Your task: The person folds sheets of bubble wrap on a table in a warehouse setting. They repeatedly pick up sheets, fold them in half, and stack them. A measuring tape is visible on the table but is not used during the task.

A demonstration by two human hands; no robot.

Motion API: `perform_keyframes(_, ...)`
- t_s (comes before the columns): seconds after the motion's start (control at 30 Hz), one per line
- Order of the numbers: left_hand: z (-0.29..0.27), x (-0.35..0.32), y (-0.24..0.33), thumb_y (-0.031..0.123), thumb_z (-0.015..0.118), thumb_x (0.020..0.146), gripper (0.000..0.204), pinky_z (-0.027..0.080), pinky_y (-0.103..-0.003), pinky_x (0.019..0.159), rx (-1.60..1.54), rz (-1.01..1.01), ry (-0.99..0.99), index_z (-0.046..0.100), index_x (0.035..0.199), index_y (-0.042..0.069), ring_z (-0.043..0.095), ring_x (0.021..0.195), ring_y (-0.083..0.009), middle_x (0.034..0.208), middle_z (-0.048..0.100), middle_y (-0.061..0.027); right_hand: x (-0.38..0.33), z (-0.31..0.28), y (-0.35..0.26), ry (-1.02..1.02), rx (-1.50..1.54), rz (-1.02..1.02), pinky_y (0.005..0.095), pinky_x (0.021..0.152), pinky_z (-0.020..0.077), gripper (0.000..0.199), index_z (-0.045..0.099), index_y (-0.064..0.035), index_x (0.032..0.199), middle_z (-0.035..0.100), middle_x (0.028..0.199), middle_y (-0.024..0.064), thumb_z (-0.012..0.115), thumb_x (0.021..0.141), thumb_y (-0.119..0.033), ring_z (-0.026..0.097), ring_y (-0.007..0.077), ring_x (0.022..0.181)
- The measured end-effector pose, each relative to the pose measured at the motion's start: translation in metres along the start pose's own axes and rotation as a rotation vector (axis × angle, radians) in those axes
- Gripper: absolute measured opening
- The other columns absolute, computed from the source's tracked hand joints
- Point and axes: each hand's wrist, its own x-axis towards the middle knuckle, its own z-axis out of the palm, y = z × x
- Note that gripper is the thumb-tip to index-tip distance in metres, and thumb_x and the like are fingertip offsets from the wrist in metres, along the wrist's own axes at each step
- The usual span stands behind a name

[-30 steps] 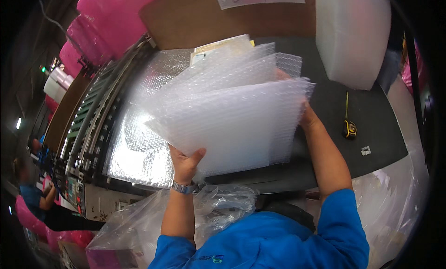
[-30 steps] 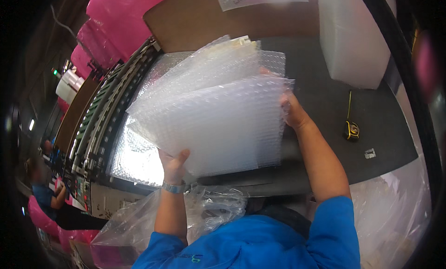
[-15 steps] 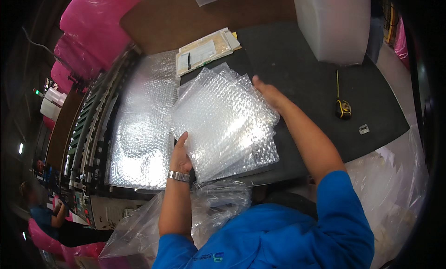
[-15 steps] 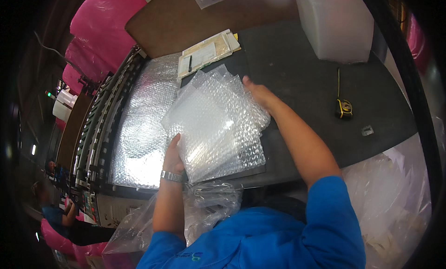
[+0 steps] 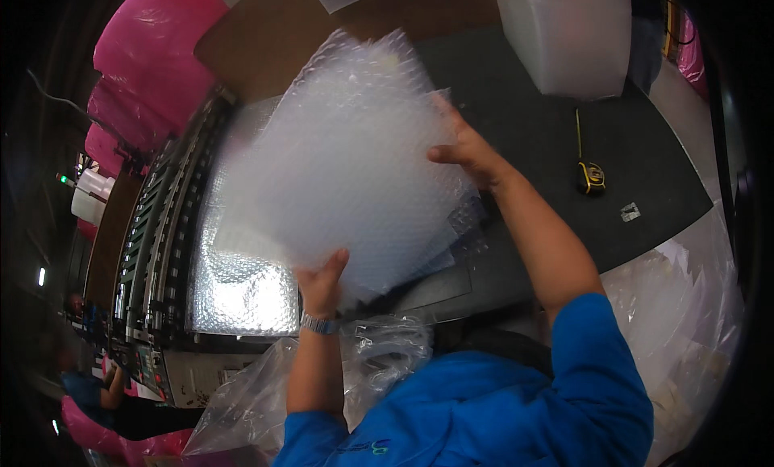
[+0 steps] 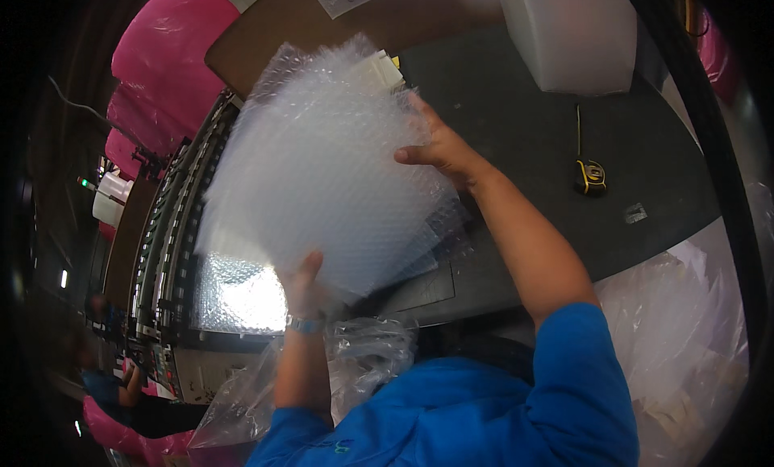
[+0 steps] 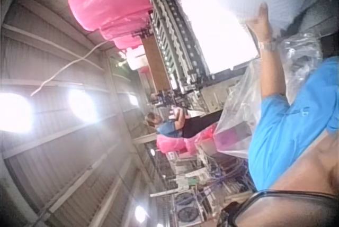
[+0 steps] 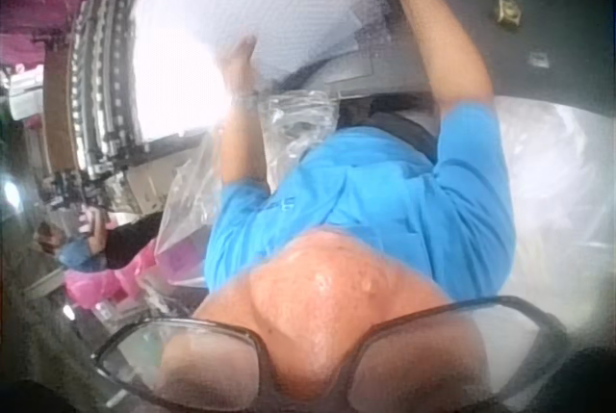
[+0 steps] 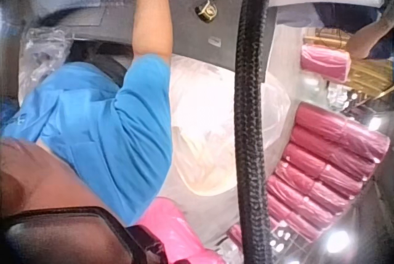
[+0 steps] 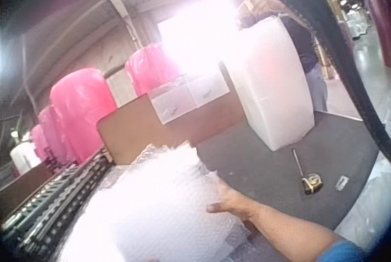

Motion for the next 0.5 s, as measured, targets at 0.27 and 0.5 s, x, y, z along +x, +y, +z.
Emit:
perform_keyframes(0.27, -0.070, -0.008, -0.031, 0.035, 0.075, 0.063, 0.050, 0.045, -0.032, 0.071, 0.283, -0.148, -0.130, 0.057, 0.097, 0.002, 0.054, 0.084, -0.0183, 0.089, 0.058, -0.0061, -0.010, -0.002, -0.027, -0.282, -0.017, -0.026, 0.0339, 0.101, 0.0229, 0.106, 0.021, -0.0024, 0.133, 0.038, 0.126, 0.0120, 0.081, 0.051, -0.029, 0.033, 0.0228, 0.119)
perform_keyframes(0.5, -0.027, 0.007, 0.000, 0.035, 0.078, 0.058, 0.087, 0.039, -0.038, 0.088, -0.273, -0.015, 0.120, 0.031, 0.122, -0.002, 0.046, 0.103, -0.0266, 0.114, 0.044, -0.0130, -0.016, 0.030, -0.030, -0.111, -0.006, -0.204, 0.0336, 0.098, 0.0281, 0.090, 0.028, -0.0037, 0.130, 0.040, 0.124, 0.0117, 0.078, 0.059, -0.026, 0.035, 0.0219, 0.117)
